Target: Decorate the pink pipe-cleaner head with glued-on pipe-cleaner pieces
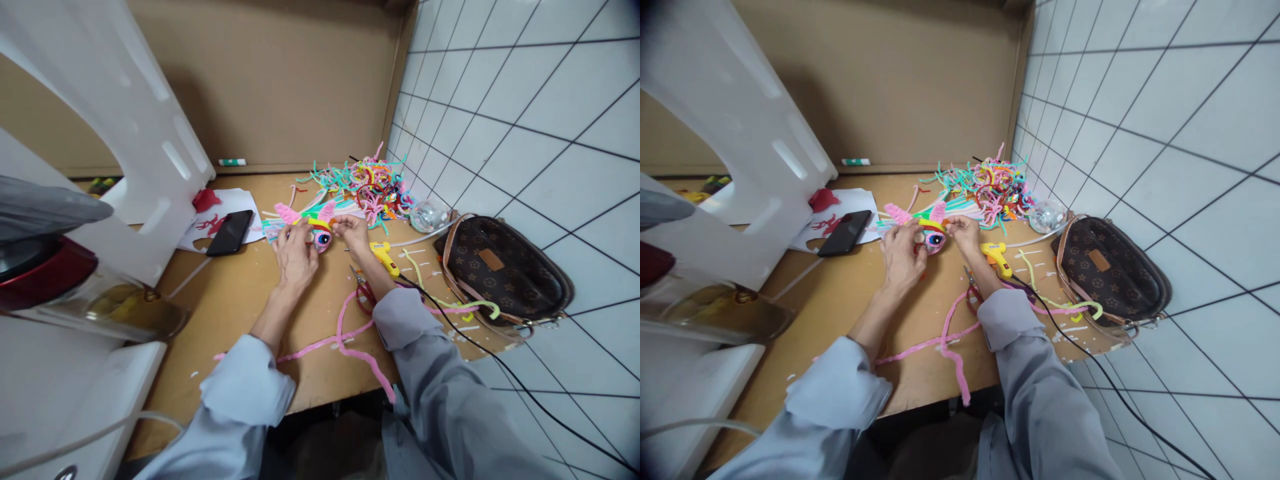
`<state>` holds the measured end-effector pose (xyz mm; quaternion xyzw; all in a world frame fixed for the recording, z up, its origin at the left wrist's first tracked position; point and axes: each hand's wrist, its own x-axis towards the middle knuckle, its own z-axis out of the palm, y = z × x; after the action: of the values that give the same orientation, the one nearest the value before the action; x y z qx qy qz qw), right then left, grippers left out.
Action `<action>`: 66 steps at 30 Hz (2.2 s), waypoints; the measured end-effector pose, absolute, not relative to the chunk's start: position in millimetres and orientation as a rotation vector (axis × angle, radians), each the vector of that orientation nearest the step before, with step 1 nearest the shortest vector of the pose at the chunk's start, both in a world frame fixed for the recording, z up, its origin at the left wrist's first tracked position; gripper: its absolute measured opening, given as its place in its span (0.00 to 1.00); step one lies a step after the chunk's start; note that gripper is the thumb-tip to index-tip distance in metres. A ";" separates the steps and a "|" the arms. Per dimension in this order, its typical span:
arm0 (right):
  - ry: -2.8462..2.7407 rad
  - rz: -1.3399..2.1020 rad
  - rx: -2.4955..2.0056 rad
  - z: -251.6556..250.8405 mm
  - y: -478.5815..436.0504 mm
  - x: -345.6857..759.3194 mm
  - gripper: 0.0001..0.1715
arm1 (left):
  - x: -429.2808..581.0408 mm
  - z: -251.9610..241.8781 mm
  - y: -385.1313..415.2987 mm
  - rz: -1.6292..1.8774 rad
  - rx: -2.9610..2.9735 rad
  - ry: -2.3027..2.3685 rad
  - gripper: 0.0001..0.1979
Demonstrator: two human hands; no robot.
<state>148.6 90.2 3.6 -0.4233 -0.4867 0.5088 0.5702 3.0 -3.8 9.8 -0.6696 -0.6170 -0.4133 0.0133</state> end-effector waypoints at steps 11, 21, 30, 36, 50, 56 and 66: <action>-1.149 1.189 -0.990 1.8 91.9 149.0 0.08 | 3.7 13.3 -5.0 -1.249 -2.108 -1.974 0.25; -1.171 1.177 -0.982 1.0 93.0 149.5 0.08 | 3.1 10.6 -4.2 -1.291 -2.089 -1.938 0.24; -1.183 1.173 -1.000 2.4 91.6 149.2 0.09 | 3.2 8.2 -3.5 -1.286 -2.093 -1.947 0.25; -1.123 1.195 -0.987 4.8 88.5 150.3 0.11 | 3.5 9.4 -5.2 -1.278 -2.076 -1.944 0.25; -1.149 1.137 -1.020 2.0 92.8 151.3 0.13 | 4.0 11.8 -5.5 -1.262 -2.092 -1.961 0.24; -1.153 1.140 -1.034 3.0 90.6 151.1 0.12 | 3.3 9.6 -4.1 -1.281 -2.093 -1.956 0.25; -1.155 1.127 -1.023 2.2 92.5 152.6 0.15 | 3.9 9.1 -4.4 -1.252 -2.091 -1.984 0.24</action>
<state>152.6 92.5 2.2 -0.4370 -0.4937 0.4817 0.5772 3.9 -4.4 9.1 -0.6653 -0.6313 -0.3984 -0.0005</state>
